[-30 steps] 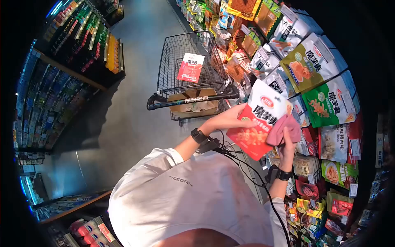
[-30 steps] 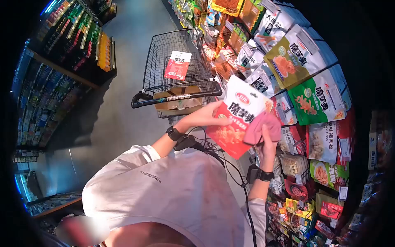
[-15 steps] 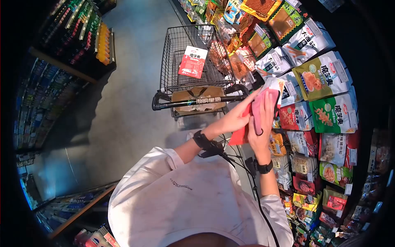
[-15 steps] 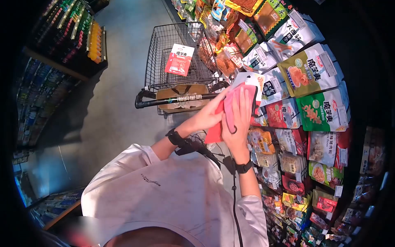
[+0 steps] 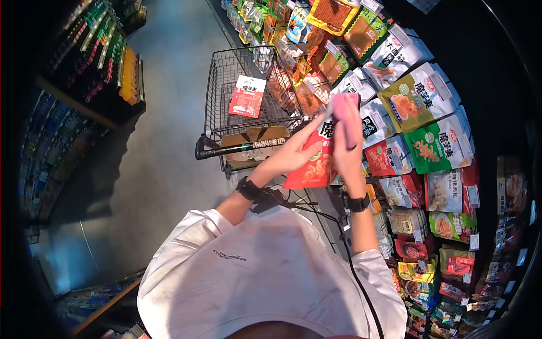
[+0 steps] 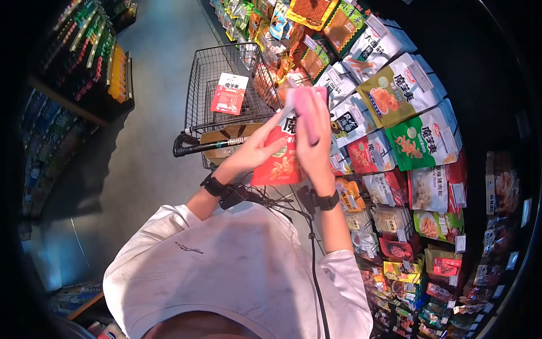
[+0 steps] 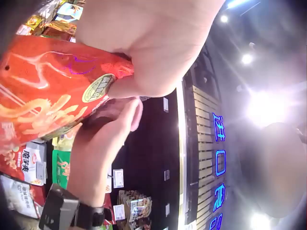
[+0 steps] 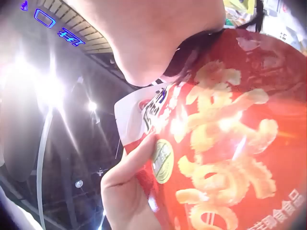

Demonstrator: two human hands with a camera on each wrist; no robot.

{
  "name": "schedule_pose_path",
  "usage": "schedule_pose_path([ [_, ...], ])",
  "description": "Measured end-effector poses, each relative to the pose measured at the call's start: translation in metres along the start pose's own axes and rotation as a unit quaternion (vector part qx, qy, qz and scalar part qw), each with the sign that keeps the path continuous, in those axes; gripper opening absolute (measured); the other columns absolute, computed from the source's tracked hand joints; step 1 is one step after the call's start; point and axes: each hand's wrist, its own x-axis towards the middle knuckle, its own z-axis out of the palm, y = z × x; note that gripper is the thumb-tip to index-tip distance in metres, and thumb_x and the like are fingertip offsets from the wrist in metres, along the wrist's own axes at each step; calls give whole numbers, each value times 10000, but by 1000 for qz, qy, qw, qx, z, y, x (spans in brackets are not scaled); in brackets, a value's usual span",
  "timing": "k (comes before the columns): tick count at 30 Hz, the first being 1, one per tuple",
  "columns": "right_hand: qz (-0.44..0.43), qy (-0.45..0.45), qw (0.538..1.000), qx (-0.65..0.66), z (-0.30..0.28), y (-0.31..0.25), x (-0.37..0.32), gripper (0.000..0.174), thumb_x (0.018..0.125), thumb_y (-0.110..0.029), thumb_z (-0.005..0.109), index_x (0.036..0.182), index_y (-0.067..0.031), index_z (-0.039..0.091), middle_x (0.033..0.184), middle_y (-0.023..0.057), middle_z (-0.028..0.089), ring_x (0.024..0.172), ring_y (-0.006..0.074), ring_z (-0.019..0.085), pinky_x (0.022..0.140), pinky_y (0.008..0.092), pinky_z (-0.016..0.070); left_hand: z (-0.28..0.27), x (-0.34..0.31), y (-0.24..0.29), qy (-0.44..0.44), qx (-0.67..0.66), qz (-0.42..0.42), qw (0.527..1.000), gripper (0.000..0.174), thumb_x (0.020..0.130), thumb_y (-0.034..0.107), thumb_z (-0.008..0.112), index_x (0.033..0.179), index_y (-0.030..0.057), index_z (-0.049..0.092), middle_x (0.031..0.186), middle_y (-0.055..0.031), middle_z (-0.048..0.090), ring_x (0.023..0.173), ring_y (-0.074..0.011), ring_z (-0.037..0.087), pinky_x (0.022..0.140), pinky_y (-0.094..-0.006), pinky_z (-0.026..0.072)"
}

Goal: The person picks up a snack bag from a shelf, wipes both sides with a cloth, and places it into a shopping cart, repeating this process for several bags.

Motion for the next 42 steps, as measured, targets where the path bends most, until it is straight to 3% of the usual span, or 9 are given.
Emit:
schedule_pose_path([
  [3, 127, 19, 970, 209, -9, 33, 4, 421, 991, -120, 512, 1382, 35, 506, 1437, 190, 504, 1395, 310, 416, 1169, 390, 276, 3, 9, 10, -5, 3, 28, 1000, 655, 1003, 65, 496, 1570, 8, 174, 1606, -161, 260, 1491, -200, 219, 1209, -337, 175],
  [9, -139, -188, 966, -113, 0, -10, -39, 638, 801, -62, 596, 1430, -83, 497, 1547, 195, 362, 1467, 392, 270, 1196, 551, 172, 4, 34, 3, 277, -370, -43, 886, 318, 1072, 281, 450, 1201, 5, 543, 1080, -108, 680, 956, -193, 687, 847, -343, 574],
  [16, 58, 35, 995, 72, -14, 23, -15, 552, 900, -160, 594, 1431, -54, 486, 1548, 199, 365, 1465, 400, 265, 1200, 493, 204, 15, 45, 4, 290, -409, -52, 864, 347, 1064, 274, 461, 1291, 12, 460, 1223, -168, 625, 1072, -259, 665, 911, -418, 576],
  [23, -143, -159, 967, -137, -34, 22, -36, 569, 855, -119, 620, 1415, -91, 520, 1523, 221, 384, 1451, 437, 266, 1193, 535, 207, 6, 57, -8, 267, -455, -47, 848, 407, 1078, 287, 399, 1351, -14, 419, 1285, -199, 597, 1161, -311, 623, 999, -469, 525],
  [25, -12, 2, 1000, -28, -38, 37, -23, 535, 914, -147, 641, 1384, 45, 471, 1480, 200, 443, 1414, 337, 377, 1158, 400, 299, 12, 56, -14, 253, -442, -67, 858, 400, 1075, 280, 417, 1362, 1, 413, 1284, -184, 600, 1130, -284, 638, 978, -452, 541],
  [27, 273, -66, 899, 335, -49, 65, -20, 482, 959, -172, 637, 1361, 42, 478, 1464, 143, 452, 1330, 222, 471, 1071, 336, 407, 26, 57, -2, 266, -401, -61, 875, 347, 1064, 255, 458, 1323, 24, 436, 1253, -154, 606, 1088, -246, 654, 924, -411, 571],
  [31, 341, 47, 763, 547, -40, 52, -50, 365, 973, -141, 632, 1305, -7, 559, 1206, 68, 644, 1075, 143, 622, 912, 300, 513, 26, 67, -27, 326, -274, -89, 900, 356, 1031, 214, 548, 1312, 29, 432, 1232, -106, 602, 1075, -193, 643, 898, -351, 571],
  [38, 61, 28, 991, 114, -62, 48, -34, 426, 866, -72, 679, 1270, 7, 571, 1185, 234, 649, 1081, 322, 665, 931, 352, 511, 80, 68, -3, 176, -167, -18, 970, 838, 1018, 455, 525, 1584, 172, -24, 1524, -122, 342, 1380, -230, 376, 1121, -419, 343],
  [42, -90, -31, 995, 27, -64, 40, -43, 631, 746, -44, 674, 1366, -73, 559, 1529, 228, 371, 1438, 422, 313, 1155, 489, 303, 83, 78, -19, 132, -281, -78, 947, 551, 1045, 409, 485, 1439, 33, 399, 1402, -120, 522, 1246, -177, 531, 1038, -336, 436],
])
